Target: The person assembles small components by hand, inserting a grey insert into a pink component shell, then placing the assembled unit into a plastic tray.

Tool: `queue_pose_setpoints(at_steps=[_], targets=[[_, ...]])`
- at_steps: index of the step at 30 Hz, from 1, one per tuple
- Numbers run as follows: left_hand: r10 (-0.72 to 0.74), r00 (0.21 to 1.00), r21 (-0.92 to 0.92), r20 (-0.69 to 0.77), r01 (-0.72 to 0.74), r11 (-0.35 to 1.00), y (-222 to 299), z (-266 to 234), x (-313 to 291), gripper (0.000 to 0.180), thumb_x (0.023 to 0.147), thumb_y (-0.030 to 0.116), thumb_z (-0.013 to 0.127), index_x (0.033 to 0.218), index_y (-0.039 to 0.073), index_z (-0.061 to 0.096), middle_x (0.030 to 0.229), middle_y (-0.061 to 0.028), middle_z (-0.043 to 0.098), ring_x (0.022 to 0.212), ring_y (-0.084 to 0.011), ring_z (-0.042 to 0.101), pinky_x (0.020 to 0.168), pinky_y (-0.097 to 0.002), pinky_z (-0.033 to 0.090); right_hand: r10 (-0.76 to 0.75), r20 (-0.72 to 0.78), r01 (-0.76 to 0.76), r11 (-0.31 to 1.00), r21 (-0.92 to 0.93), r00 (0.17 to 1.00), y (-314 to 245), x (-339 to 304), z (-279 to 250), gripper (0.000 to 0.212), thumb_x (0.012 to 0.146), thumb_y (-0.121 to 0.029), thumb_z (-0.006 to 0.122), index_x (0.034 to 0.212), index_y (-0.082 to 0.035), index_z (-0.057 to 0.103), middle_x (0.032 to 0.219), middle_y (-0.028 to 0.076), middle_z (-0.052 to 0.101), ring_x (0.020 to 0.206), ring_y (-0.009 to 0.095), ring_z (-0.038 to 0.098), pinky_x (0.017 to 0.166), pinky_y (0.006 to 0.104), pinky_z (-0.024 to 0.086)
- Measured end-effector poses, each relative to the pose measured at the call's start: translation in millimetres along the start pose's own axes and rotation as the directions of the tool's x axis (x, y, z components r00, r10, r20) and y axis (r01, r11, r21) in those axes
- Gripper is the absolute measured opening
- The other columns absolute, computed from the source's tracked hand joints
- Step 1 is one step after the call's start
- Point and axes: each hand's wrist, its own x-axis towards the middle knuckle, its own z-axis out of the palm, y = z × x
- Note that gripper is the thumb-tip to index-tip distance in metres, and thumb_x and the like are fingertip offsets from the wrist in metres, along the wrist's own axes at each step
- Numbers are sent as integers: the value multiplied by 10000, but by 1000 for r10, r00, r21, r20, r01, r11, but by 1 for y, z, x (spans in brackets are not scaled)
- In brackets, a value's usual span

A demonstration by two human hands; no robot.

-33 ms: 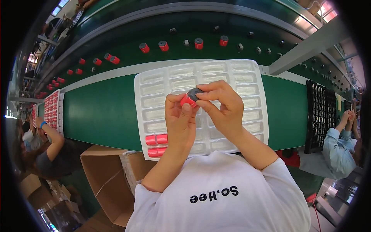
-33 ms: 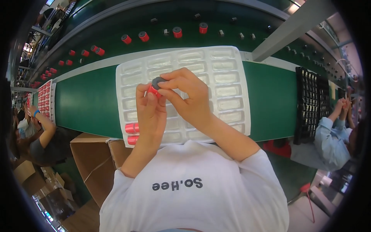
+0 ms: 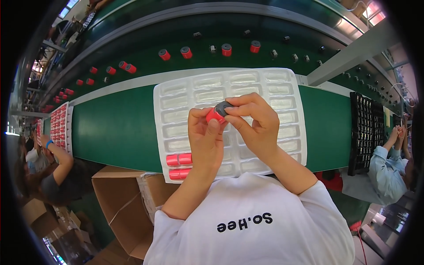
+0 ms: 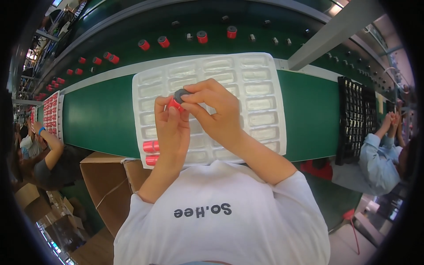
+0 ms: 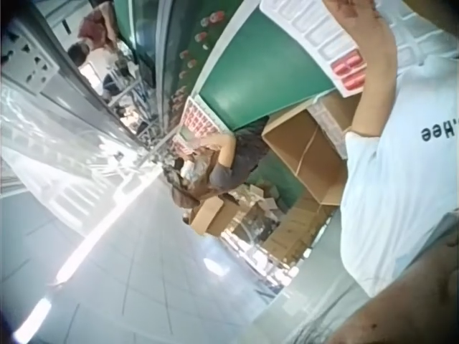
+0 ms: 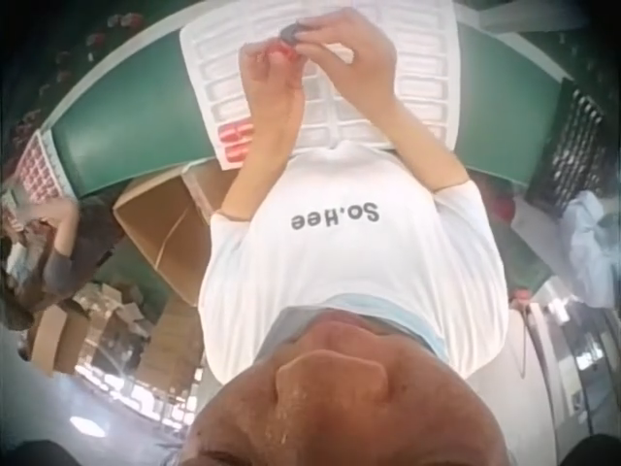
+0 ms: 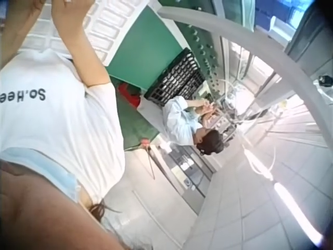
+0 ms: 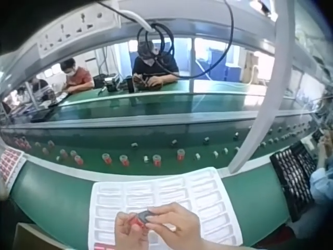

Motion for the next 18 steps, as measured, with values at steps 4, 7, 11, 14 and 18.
queue_pose_setpoints(at_steps=[4, 7, 11, 14, 18], targets=[[117, 993, 96, 24, -119, 988, -3, -3, 3, 311, 849, 142, 725, 1053, 95, 496, 1041, -37, 574, 1004, -158, 587, 898, -293, 500, 27, 23, -27, 1000, 2, 999, 1, 0, -8, 141, 760, -3, 741, 887, -30, 689, 977, 122, 670, 884, 207, 650, 750, 267, 507], [117, 988, 116, 106, -129, 985, -1, -11, 5, 305, 840, 121, 730, 1035, 85, 498, 1025, -28, 566, 996, -156, 583, 897, -299, 499, 30, 50, -30, 1000, 8, 998, -2, 1, -9, 138, 761, -3, 738, 888, -33, 690, 978, 119, 671, 883, 206, 650, 752, 268, 506], [122, 991, 116, 53, -127, 985, -6, -1, 5, 286, 849, 125, 722, 1027, 90, 501, 1032, -24, 568, 1005, -152, 580, 909, -317, 498, -1, -18, 1, 1000, 8, 1000, 3, 1, -1, 136, 768, -10, 735, 894, -41, 693, 989, 112, 671, 899, 202, 644, 758, 272, 504], [84, 992, 70, -89, -78, 995, -18, 5, 4, 268, 861, 131, 710, 1027, 100, 502, 1032, -21, 565, 1005, -151, 581, 912, -329, 502, 56, 1, -56, 998, -20, 998, 9, 1, -4, 151, 762, -12, 739, 903, -36, 692, 988, 114, 668, 917, 204, 639, 760, 272, 501], [123, 987, 120, -102, -110, 987, -28, 3, 5, 281, 855, 153, 721, 1032, 106, 507, 1051, -31, 566, 1009, -154, 579, 915, -331, 499, 116, 65, -119, 992, 44, 991, 23, 1, -15, 157, 767, 6, 733, 915, -23, 689, 1005, 118, 659, 932, 206, 635, 782, 275, 506]])
